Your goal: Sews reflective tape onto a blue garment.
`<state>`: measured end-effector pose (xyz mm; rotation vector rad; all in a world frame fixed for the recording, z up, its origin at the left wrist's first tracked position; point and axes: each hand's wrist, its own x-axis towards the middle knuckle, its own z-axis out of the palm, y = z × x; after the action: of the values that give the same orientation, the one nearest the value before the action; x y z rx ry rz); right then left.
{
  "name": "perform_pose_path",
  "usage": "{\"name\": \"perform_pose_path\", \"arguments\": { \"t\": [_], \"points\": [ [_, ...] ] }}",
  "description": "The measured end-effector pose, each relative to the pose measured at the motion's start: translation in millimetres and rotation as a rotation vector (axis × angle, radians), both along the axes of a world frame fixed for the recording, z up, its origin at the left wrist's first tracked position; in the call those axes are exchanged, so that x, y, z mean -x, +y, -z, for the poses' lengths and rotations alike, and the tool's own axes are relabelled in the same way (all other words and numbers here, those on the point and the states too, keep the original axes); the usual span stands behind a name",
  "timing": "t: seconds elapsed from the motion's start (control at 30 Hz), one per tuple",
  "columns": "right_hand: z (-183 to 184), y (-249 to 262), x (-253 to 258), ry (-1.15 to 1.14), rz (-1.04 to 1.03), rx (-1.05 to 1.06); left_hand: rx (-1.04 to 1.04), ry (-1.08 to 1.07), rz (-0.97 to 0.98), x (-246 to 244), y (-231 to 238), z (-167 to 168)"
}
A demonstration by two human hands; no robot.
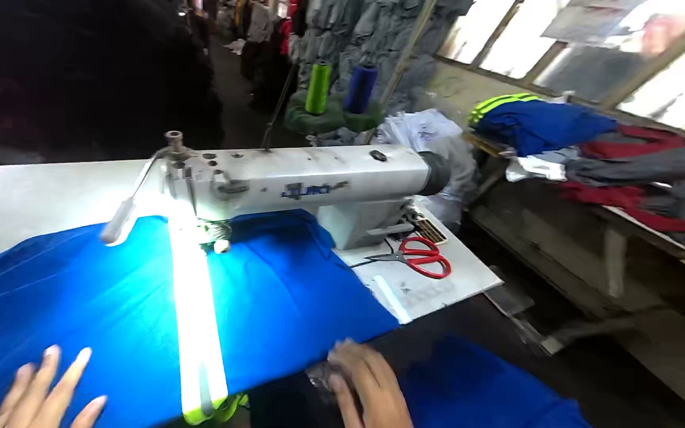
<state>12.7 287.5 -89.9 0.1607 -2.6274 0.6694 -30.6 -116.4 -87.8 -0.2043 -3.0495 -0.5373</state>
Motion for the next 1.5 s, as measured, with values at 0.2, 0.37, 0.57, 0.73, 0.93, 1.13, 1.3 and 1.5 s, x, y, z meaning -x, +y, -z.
{"name": "perform_pose_path", "arguments": {
  "t": [0.2, 0.37, 0.57, 0.73, 0.93, 1.13, 1.3, 1.5],
  "points": [
    [21.4, -83.9, -9.1, -0.618, -0.299, 0.574, -0.215, 0.24, 0.071, 15.7, 47.7, -1.3],
    [33.6, -114.5, -0.5, -0.626, -0.334, 0.723, -0.329, 0.287, 0.095, 28.4, 73.5, 15.9],
    [12.0, -119.8, -8.9, -0.637, -0.455, 0.833, -0.402, 0.337, 0.18, 24.6, 81.7, 18.9],
    [15.4, -117.5, -13.8, -0.67, -0.402, 0.772, -0.299, 0.324, 0.275, 17.9, 83.9, 19.1],
    [22.1, -114.0, -11.1, -0.668, -0.379, 0.621, -0.172, 0.337, 0.305, 12.4, 86.7, 27.0],
    [-6.5, -110.4, 1.7, -0.09, -0.311, 0.006, -0.164, 0.341, 0.303, 12.4, 86.1, 28.7],
    [12.3, -109.5, 12.5, 0.016, -0.342, -0.146, -0.164, 0.322, 0.319, 13.6, 84.9, 27.4],
    [15.4, -107.3, 13.9, 0.051, -0.353, -0.192, -0.217, 0.219, 0.343, 11.2, 81.4, 21.5]
  ]
}}
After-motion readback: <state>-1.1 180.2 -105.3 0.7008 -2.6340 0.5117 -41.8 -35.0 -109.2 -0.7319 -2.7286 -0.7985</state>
